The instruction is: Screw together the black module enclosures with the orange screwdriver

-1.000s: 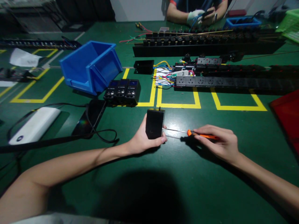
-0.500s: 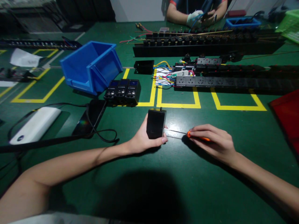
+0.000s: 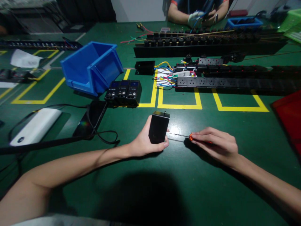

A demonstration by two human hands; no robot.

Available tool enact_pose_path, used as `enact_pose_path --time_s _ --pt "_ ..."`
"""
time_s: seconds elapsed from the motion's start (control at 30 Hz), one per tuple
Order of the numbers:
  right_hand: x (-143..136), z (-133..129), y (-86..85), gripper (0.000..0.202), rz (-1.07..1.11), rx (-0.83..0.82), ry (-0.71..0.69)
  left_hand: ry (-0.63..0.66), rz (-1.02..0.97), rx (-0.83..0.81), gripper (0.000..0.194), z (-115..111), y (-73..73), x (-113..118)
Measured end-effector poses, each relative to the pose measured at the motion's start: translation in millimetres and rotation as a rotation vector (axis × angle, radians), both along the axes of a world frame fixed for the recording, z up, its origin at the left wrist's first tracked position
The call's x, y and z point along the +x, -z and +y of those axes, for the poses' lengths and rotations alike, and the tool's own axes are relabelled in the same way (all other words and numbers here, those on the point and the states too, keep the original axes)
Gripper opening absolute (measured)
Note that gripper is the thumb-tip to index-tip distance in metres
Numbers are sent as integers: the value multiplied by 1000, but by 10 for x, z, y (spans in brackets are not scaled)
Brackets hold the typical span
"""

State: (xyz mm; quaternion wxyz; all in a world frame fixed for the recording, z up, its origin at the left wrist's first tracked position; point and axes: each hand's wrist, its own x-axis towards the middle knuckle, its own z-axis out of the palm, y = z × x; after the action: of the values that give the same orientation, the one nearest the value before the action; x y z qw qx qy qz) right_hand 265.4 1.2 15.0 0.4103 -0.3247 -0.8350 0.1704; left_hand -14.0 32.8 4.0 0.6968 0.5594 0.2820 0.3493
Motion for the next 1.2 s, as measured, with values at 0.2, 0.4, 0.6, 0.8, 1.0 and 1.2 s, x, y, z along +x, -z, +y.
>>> enact_pose_path --time_s 0.2,0.4,0.6,0.8,1.0,1.2 --pt "23 89 10 8 79 -371 46 18 0 5 63 -10 20 -11" --pt "21 113 28 7 85 -442 74 29 13 20 64 -16 18 -18" --pt "2 76 -18 15 50 -250 74 14 2 2 62 4 3 1" --pt "1 44 -45 16 249 -212 149 -35 -9 -52 59 27 -51 19" --pt "5 28 22 29 207 -162 107 -42 44 -82 59 51 -118 12" --pt "59 36 82 25 139 -197 105 -44 18 -67 62 38 -94 16"
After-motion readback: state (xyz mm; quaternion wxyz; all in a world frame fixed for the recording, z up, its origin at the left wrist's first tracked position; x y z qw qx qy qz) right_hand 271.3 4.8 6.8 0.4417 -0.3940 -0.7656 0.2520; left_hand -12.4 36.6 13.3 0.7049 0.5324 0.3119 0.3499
